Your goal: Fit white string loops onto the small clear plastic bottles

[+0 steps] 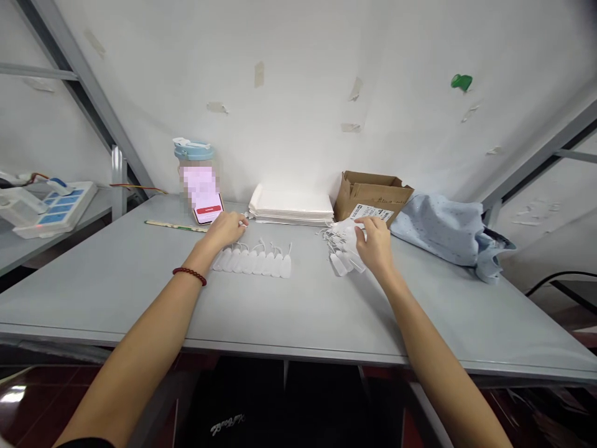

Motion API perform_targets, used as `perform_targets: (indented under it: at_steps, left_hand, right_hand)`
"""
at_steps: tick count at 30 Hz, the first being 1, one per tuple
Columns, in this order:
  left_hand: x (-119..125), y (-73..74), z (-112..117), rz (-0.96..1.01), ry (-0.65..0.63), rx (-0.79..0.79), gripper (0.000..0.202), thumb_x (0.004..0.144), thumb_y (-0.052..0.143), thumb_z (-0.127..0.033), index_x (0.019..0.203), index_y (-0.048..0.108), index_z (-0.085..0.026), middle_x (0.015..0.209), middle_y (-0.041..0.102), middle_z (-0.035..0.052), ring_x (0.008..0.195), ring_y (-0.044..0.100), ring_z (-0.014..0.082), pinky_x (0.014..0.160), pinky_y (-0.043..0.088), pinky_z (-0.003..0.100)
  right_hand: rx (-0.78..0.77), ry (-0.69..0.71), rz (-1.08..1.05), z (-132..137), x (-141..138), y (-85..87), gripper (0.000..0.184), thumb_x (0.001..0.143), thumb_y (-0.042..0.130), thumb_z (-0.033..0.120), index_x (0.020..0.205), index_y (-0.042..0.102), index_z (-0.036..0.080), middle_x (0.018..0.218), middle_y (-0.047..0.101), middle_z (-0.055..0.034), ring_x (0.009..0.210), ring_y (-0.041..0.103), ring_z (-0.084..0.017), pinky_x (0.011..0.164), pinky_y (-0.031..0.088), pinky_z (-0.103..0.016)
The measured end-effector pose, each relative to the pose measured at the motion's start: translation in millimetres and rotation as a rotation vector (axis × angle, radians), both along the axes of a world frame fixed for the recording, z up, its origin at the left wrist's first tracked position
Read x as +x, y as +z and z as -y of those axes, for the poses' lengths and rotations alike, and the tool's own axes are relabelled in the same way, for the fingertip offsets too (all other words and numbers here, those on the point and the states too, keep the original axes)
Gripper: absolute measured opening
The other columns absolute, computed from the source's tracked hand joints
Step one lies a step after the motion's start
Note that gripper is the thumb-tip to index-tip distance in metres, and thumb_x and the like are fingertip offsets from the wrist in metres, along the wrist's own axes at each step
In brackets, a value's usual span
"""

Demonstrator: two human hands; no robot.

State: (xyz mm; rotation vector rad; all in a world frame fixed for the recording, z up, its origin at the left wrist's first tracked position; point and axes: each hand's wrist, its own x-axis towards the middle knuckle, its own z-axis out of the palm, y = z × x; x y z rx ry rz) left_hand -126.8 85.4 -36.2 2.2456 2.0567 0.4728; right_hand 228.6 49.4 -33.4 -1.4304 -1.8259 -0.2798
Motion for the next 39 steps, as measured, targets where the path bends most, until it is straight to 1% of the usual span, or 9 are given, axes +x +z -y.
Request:
perform_targets:
  at_steps: [3,7,10,13,17,23,28,32,39]
  left_hand:
    - [4.3,2.0,2.7,0.061,0.000,0.030,0.031,0.072,0.049,-0.024,0.094,0.070,-0.017,0.083,0.070,0.0078,0.082,0.063,0.0258,0.076,0.046,0.033]
    - [15.0,8.6,8.2,0.191,-0.011,0.077,0.027,0.070,0.049,-0.026,0.087,0.067,-0.016,0.076,0.066,0.0061,0.075,0.060,0.0233,0.069,0.045,0.032]
    - [24.2,12.9,11.2,0.241,-0.024,0.129,0.023,0.068,0.052,-0.027,0.084,0.063,-0.015,0.075,0.064,0.0055,0.073,0.059,0.0215,0.068,0.044,0.031]
    - [31.9,15.4,13.9,0.274,-0.051,0.183,0.025,0.067,0.053,-0.028,0.088,0.061,-0.015,0.072,0.062,0.0036,0.070,0.057,0.0207,0.068,0.043,0.031]
    - [41.4,18.8,19.9,0.340,-0.078,0.175,0.032,0.066,0.054,-0.027,0.095,0.060,-0.014,0.068,0.062,0.0014,0.070,0.057,0.0203,0.068,0.042,0.031]
    - [50.9,18.5,25.4,0.502,-0.091,0.096,0.019,0.067,0.056,-0.031,0.067,0.064,-0.014,0.064,0.062,0.0025,0.065,0.056,0.0178,0.061,0.039,0.027]
    - [52.6,17.6,27.5,0.637,-0.160,0.057,0.024,0.070,0.057,-0.034,0.075,0.069,-0.014,0.072,0.065,0.0029,0.069,0.056,0.0168,0.066,0.041,0.027]
    - [60.8,24.7,37.6,0.770,-0.209,-0.038,0.028,0.072,0.059,-0.038,0.082,0.070,-0.015,0.071,0.064,0.0021,0.068,0.056,0.0161,0.064,0.042,0.027]
    - [80.1,30.9,53.1,0.894,-0.385,-0.233,0.023,0.071,0.064,-0.034,0.085,0.065,-0.015,0.071,0.061,0.0012,0.066,0.056,0.0134,0.065,0.045,0.027]
  right_hand:
    - [-0.043,0.277,-0.034,17.5,-36.6,-2.8,0.021,0.090,0.043,0.027,0.098,0.060,0.017,0.098,0.063,-0.0115,0.096,0.055,-0.025,0.087,0.043,-0.040]
    - [-0.357,0.586,0.060,41.7,-81.3,-11.7,0.043,0.086,0.052,0.047,0.118,0.053,0.017,0.110,0.058,-0.0125,0.105,0.052,-0.025,0.090,0.043,-0.041]
    - [-0.521,0.575,0.091,48.1,-94.7,-18.2,0.075,0.074,0.060,0.061,0.131,0.042,0.015,0.119,0.050,-0.0149,0.113,0.044,-0.029,0.095,0.040,-0.045]
    - [-0.599,0.542,0.084,44.7,-96.0,-23.3,0.086,0.069,0.062,0.066,0.135,0.039,0.016,0.120,0.047,-0.0145,0.114,0.042,-0.030,0.097,0.037,-0.048]
    - [-0.630,0.526,0.086,39.8,-96.0,-26.2,0.069,0.072,0.063,0.061,0.125,0.050,0.017,0.117,0.046,-0.0130,0.112,0.040,-0.029,0.098,0.036,-0.046]
    - [-0.597,0.543,-0.018,43.2,-89.6,-18.2,0.057,0.074,0.066,0.046,0.119,0.048,0.016,0.113,0.047,-0.0116,0.110,0.041,-0.026,0.096,0.037,-0.042]
    - [-0.527,0.577,-0.203,46.1,-83.0,-9.1,0.048,0.079,0.055,0.026,0.123,0.038,0.017,0.113,0.050,-0.0100,0.094,0.050,-0.020,0.083,0.043,-0.035]
    - [-0.561,0.571,-0.283,44.1,-85.0,-10.9,0.033,0.086,0.036,0.018,0.118,0.036,0.017,0.093,0.053,-0.0045,0.068,0.050,-0.014,0.068,0.042,-0.030]
    - [-0.483,0.486,-0.360,40.0,-86.0,-16.2,0.030,0.085,0.038,0.019,0.114,0.035,0.015,0.089,0.055,-0.0054,0.067,0.050,-0.015,0.067,0.042,-0.031]
